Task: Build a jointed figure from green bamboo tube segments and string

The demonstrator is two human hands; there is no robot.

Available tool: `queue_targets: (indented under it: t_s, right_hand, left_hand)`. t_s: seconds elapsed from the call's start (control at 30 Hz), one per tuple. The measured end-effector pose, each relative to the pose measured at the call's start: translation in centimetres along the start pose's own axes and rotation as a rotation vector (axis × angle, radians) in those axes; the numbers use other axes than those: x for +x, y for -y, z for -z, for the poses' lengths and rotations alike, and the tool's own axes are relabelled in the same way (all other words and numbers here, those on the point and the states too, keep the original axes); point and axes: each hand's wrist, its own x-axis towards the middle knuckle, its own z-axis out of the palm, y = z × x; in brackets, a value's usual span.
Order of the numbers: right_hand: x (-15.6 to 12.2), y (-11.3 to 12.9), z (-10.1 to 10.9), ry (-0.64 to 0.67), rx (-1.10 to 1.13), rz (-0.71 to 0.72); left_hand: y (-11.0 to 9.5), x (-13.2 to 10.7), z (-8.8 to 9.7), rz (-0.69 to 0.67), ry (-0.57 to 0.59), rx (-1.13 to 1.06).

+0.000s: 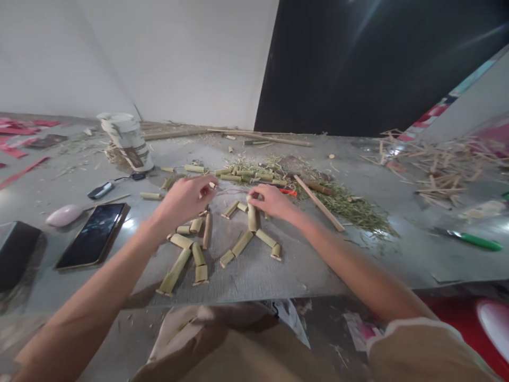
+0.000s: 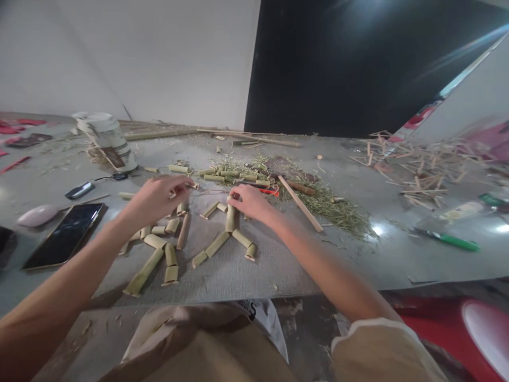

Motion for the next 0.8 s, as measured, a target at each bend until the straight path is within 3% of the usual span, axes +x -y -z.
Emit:
queue_targets:
  t_s: [0.1,0.2,0.3,0.37,0.43,0.57,0.67,0.8]
  right_hand:
    - [0.8,1.1,0.8,0.021,0.060,0.007]
    - [1.8,2.0,1.4,0.047,0.091,0.021]
    - [2.8,2.1,1.3,0.073,0.088,0.010]
    - [3.3,1.6,0.7,0.075,0.071,-0.005]
    - [3.5,1.1,0.0,0.054,0.043,-0.014]
    - [2.5,0.7,-0.9,-0.057,-0.032,0.008]
    - [0.4,1.1,-0.9,-0.079,-0.061,0.055]
    - [-3.6,2.3,-1.7,-0.006,-0.130,0.188]
  left_hand:
    - [-1.0,-1.5,3.0,0.029,-0.069,0.006]
    - [-1.2,-3.5,3.6,-0.010,-0.093,0.031]
    - [0.1,-6.1,2.5,-0.061,-0.040,0.100]
    - [1.3,-8.2,1.7,-0.024,-0.025,0.142]
    - [2.1,-10.5,0.9,0.058,-0.081,0.176]
    - [1.2,-15.0,-1.2,0.163,-0.153,0.233]
    - [-0.2,-16.9,-3.2,0.064,-0.016,0.213]
    - [-0.4,-16.7,-4.0,0.023,0.117,0.184]
